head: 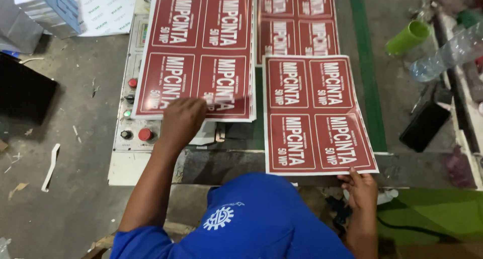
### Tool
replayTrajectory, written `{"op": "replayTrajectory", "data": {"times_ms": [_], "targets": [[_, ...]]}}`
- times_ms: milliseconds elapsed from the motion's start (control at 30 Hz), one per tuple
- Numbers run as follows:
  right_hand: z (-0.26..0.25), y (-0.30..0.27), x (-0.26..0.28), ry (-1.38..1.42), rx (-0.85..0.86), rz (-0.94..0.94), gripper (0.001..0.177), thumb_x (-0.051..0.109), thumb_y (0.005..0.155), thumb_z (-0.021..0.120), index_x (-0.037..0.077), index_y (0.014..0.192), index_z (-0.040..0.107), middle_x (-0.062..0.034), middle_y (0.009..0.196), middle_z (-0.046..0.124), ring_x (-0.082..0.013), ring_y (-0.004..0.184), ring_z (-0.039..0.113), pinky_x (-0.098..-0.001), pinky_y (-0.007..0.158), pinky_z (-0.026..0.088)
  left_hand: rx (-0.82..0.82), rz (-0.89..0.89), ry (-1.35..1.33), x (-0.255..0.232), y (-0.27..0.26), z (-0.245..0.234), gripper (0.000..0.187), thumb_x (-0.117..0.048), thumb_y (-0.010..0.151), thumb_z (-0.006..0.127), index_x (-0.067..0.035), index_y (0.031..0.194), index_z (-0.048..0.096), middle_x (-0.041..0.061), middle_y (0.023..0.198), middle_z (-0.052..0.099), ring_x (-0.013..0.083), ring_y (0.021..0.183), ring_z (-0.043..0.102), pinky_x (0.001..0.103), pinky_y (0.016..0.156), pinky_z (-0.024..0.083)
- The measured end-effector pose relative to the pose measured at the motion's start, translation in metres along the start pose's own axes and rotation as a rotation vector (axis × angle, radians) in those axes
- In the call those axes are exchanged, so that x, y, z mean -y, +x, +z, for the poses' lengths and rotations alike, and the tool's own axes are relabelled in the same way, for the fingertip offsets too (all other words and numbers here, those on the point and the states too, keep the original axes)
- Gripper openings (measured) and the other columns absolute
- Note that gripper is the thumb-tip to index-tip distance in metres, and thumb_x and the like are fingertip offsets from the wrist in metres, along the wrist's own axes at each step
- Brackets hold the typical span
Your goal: The person stands at a workbench and repeatedly picks up printed sheets from a stack, separates them, and places them onto a separate pile. The sheets feature red and white branding text. The person handles the sheets by hand throughout the process.
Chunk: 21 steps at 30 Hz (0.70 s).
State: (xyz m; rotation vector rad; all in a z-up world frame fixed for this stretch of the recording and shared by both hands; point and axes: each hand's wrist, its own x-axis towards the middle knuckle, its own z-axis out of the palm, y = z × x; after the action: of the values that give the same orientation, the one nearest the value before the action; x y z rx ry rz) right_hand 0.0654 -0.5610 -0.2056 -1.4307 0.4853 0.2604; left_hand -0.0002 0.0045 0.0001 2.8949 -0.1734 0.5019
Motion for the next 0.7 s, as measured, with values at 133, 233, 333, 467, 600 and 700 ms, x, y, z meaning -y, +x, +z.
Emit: {"op": "replayTrajectory", "data": {"times_ms": [133,233,333,467,600,700], "targets": [[0.005,-0.007,-0.004,0.005,-0.006,-0.094,0.029,0.021,0.102,0.067,0.006,0.126,0.062,-0.007,0.103,0.072,-0.018,0.078,0.071,-0.0291,0.056,0.048,-0.319,0.005,-0.019,-0.028,0.008,-0.025,0.008,-0.009,0.095,0.074,-0.004,0.1,0.071,0.01,0.097,0.075,0.0273,0.087,0.072,0.04,0.073,0.057],[0.014,-0.015,-0.007,0.016,0.018,-0.094,0.03,0.021,0.102,0.066,0.005,0.127,0.062,-0.0074,0.104,0.073,-0.0189,0.078,0.071,-0.0288,0.055,0.049,-0.389,-0.004,-0.032,-0.04,0.0,-0.026,0.008,-0.007,0.094,0.076,-0.004,0.099,0.07,0.01,0.097,0.075,0.0267,0.087,0.072,0.038,0.07,0.057],[0.033,-0.011,-0.002,0.012,0.012,-0.065,0.029,0.022,0.103,0.066,0.003,0.125,0.062,-0.0088,0.104,0.073,-0.0196,0.079,0.072,-0.0288,0.056,0.051,-0.391,-0.043,-0.052,-0.044,-0.006,-0.021,0.008,-0.007,0.094,0.078,-0.003,0.098,0.071,0.01,0.097,0.075,0.026,0.085,0.073,0.037,0.068,0.057],[0.06,0.005,0.01,-0.009,0.085,-0.088,0.028,0.022,0.102,0.065,0.005,0.124,0.062,-0.0083,0.105,0.074,-0.0186,0.08,0.073,-0.0273,0.055,0.051,-0.389,-0.1,-0.092,-0.041,-0.012,-0.014,0.008,-0.007,0.093,0.079,-0.004,0.098,0.073,0.01,0.097,0.076,0.025,0.081,0.073,0.036,0.065,0.057],[0.075,0.035,0.021,0.021,0.126,-0.126,0.029,0.024,0.104,0.065,0.002,0.123,0.062,-0.0104,0.105,0.073,-0.0196,0.081,0.074,-0.0276,0.055,0.051,-0.405,-0.105,-0.113,-0.044,-0.012,-0.015,0.008,-0.007,0.094,0.078,-0.003,0.1,0.073,0.011,0.098,0.076,0.0248,0.083,0.074,0.035,0.067,0.058],[0.074,0.04,0.027,0.018,0.137,-0.071,0.029,0.027,0.106,0.062,0.004,0.123,0.059,-0.0109,0.104,0.073,-0.0191,0.078,0.074,-0.0273,0.054,0.052,-0.424,-0.124,-0.107,-0.049,-0.014,-0.019,0.008,-0.006,0.093,0.078,-0.003,0.1,0.074,0.012,0.099,0.076,0.0265,0.085,0.074,0.037,0.069,0.058]]}}
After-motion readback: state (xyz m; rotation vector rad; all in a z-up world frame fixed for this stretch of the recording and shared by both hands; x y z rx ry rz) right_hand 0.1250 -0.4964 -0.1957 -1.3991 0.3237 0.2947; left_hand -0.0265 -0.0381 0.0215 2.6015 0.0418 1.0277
